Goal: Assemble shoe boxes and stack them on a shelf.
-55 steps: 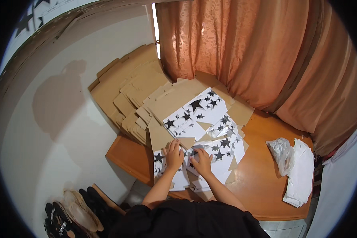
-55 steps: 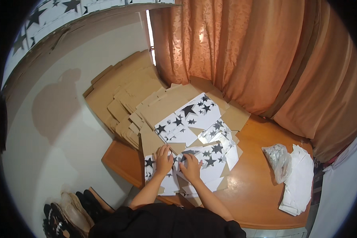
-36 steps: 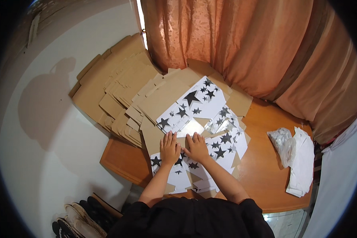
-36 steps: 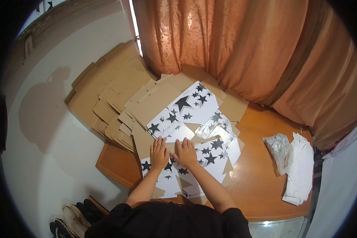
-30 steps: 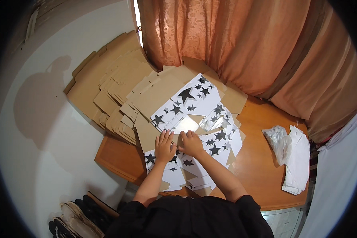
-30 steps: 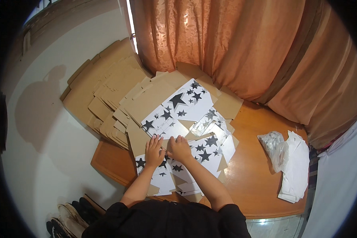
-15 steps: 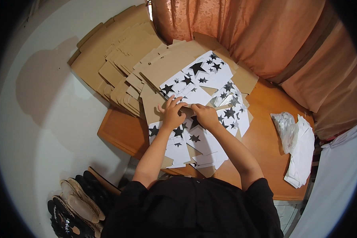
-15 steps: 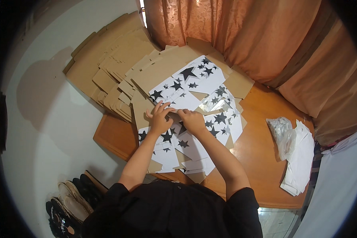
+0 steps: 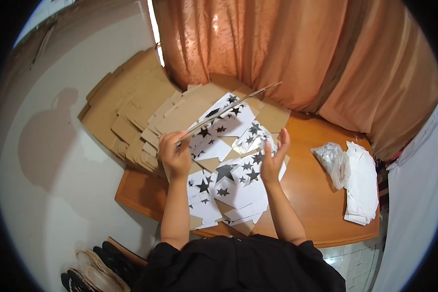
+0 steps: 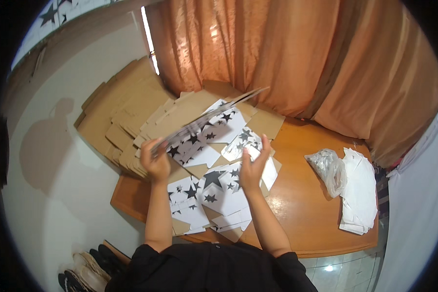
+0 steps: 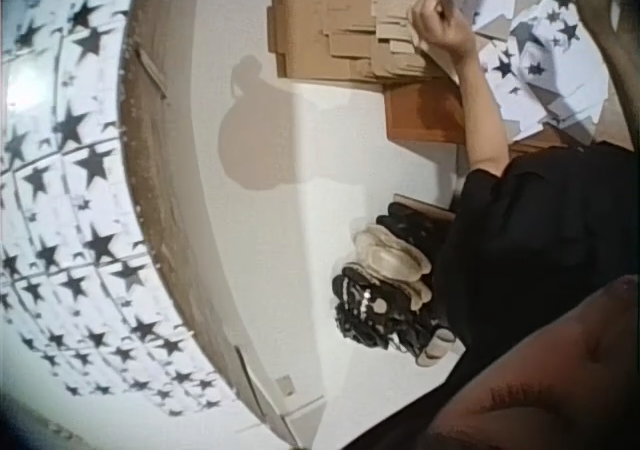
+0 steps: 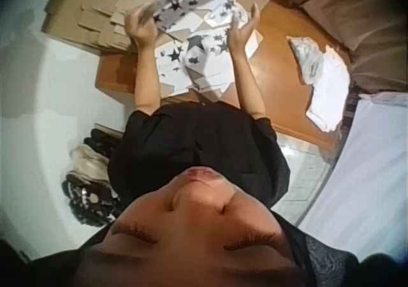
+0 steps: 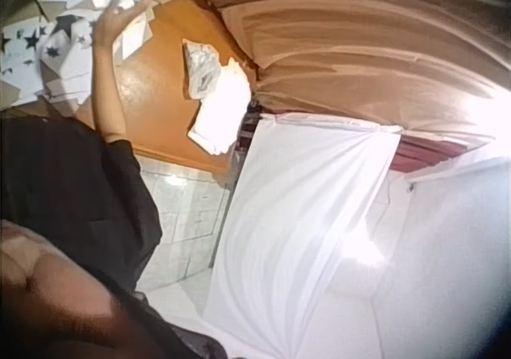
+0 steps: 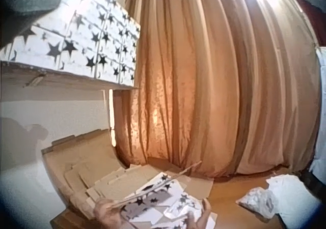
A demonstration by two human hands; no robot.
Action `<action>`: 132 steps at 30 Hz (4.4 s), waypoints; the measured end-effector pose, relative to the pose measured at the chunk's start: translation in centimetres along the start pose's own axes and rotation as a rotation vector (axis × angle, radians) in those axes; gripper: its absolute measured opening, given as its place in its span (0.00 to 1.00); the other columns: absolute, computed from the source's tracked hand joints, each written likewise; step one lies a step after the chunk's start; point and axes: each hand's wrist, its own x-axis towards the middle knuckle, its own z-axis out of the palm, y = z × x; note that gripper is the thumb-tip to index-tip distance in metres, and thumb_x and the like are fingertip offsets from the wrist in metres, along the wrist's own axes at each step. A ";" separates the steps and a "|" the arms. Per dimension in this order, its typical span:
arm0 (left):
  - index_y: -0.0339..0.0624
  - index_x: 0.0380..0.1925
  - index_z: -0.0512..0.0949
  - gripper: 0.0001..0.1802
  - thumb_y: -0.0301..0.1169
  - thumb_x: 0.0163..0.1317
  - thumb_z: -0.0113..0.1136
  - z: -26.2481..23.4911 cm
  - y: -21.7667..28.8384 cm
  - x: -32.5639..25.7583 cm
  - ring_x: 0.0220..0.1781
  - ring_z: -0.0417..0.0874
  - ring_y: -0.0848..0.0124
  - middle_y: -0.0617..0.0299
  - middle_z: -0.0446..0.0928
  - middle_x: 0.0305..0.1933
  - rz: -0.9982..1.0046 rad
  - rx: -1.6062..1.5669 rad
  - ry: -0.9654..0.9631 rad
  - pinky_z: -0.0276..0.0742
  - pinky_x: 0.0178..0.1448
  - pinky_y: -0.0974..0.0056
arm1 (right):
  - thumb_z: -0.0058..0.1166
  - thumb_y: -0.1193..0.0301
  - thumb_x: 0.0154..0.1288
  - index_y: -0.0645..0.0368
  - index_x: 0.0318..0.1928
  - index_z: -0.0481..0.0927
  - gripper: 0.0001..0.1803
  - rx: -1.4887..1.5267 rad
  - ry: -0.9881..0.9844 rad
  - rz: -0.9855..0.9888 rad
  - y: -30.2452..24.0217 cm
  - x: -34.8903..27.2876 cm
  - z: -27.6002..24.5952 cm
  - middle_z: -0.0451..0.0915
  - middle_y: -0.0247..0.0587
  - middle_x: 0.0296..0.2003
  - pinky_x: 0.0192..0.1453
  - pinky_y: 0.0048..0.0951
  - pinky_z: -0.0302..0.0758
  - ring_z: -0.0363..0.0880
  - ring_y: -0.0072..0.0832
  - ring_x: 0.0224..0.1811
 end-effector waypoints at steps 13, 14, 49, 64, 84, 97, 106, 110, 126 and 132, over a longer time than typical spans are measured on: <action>0.36 0.46 0.72 0.28 0.49 0.57 0.62 -1.3 5.6 -2.5 0.52 0.71 0.70 0.60 0.70 0.52 -0.589 -0.780 0.012 0.69 0.54 0.64 | 0.34 0.31 0.58 0.45 0.70 0.42 0.48 0.431 0.172 0.648 3.2 3.1 -18.9 0.44 0.36 0.69 0.61 0.63 0.51 0.48 0.42 0.70; 0.36 0.46 0.72 0.28 0.49 0.57 0.62 -0.7 6.8 -2.8 0.52 0.71 0.70 0.60 0.70 0.52 -0.588 -0.787 0.012 0.69 0.54 0.64 | 0.34 0.31 0.59 0.45 0.70 0.42 0.48 0.509 0.107 0.663 3.2 3.0 -20.1 0.44 0.35 0.69 0.60 0.62 0.54 0.49 0.41 0.69; 0.44 0.50 0.72 0.24 0.49 0.63 0.51 15.7 22.4 -24.2 0.32 0.80 0.69 0.60 0.77 0.37 -1.598 -0.933 -0.511 0.78 0.33 0.68 | 0.44 0.52 0.66 0.49 0.51 0.74 0.20 0.611 -0.085 0.917 9.3 0.6 -43.0 0.69 0.25 0.25 0.18 0.18 0.62 0.65 0.15 0.19; 0.41 0.53 0.70 0.24 0.47 0.65 0.48 12.6 16.3 -33.6 0.31 0.82 0.61 0.49 0.78 0.38 -1.829 -0.838 -0.845 0.81 0.37 0.64 | 0.44 0.63 0.65 0.65 0.43 0.77 0.17 0.275 0.160 0.915 23.7 -5.7 -43.6 0.77 0.41 0.30 0.37 0.28 0.74 0.77 0.29 0.33; 0.38 0.49 0.71 0.26 0.50 0.68 0.43 19.4 20.0 -27.9 0.42 0.74 0.76 0.61 0.74 0.39 -1.640 -0.800 -0.636 0.72 0.45 0.70 | 0.49 0.65 0.66 0.63 0.20 0.74 0.19 0.006 0.121 0.696 27.2 -5.1 -42.5 0.67 0.27 0.16 0.28 0.22 0.60 0.63 0.16 0.22; 0.38 0.53 0.69 0.27 0.49 0.67 0.44 17.4 9.2 -32.7 0.39 0.77 0.73 0.60 0.76 0.43 -1.180 -0.307 -0.639 0.72 0.40 0.71 | 0.46 0.57 0.66 0.58 0.21 0.76 0.22 -0.578 0.085 0.485 23.4 -2.9 -41.1 0.73 0.37 0.16 0.46 0.36 0.55 0.69 0.33 0.21; 0.40 0.63 0.60 0.46 0.58 0.50 0.58 15.7 22.4 -20.9 0.66 0.61 0.62 0.56 0.64 0.61 -0.625 -0.484 -0.728 0.56 0.65 0.55 | 0.42 0.57 0.68 0.61 0.25 0.78 0.22 -0.407 0.226 0.516 22.7 -3.1 -43.7 0.75 0.40 0.20 0.45 0.33 0.62 0.72 0.29 0.25; 0.43 0.51 0.76 0.24 0.33 0.51 0.63 15.2 23.5 -20.1 0.61 0.69 0.57 0.53 0.70 0.57 -0.476 -0.171 -1.008 0.64 0.62 0.57 | 0.43 0.63 0.69 0.65 0.41 0.77 0.17 0.027 0.035 0.337 15.2 -1.0 -43.3 0.78 0.42 0.39 0.51 0.28 0.67 0.73 0.27 0.43; 0.47 0.51 0.75 0.31 0.42 0.44 0.69 15.5 31.6 -14.0 0.53 0.75 0.59 0.57 0.78 0.47 -0.226 -0.305 -1.378 0.61 0.64 0.51 | 0.44 0.79 0.50 0.61 0.65 0.59 0.36 -0.160 -0.286 0.244 12.1 -1.5 -42.6 0.59 0.56 0.64 0.71 0.39 0.49 0.54 0.45 0.69; 0.50 0.54 0.73 0.40 0.48 0.37 0.72 14.3 29.4 -17.0 0.58 0.72 0.61 0.60 0.75 0.53 -0.149 -0.040 -1.503 0.48 0.69 0.44 | 0.36 0.82 0.49 0.66 0.66 0.56 0.37 0.039 -0.179 0.263 12.7 -1.4 -44.0 0.58 0.53 0.65 0.73 0.34 0.45 0.51 0.38 0.71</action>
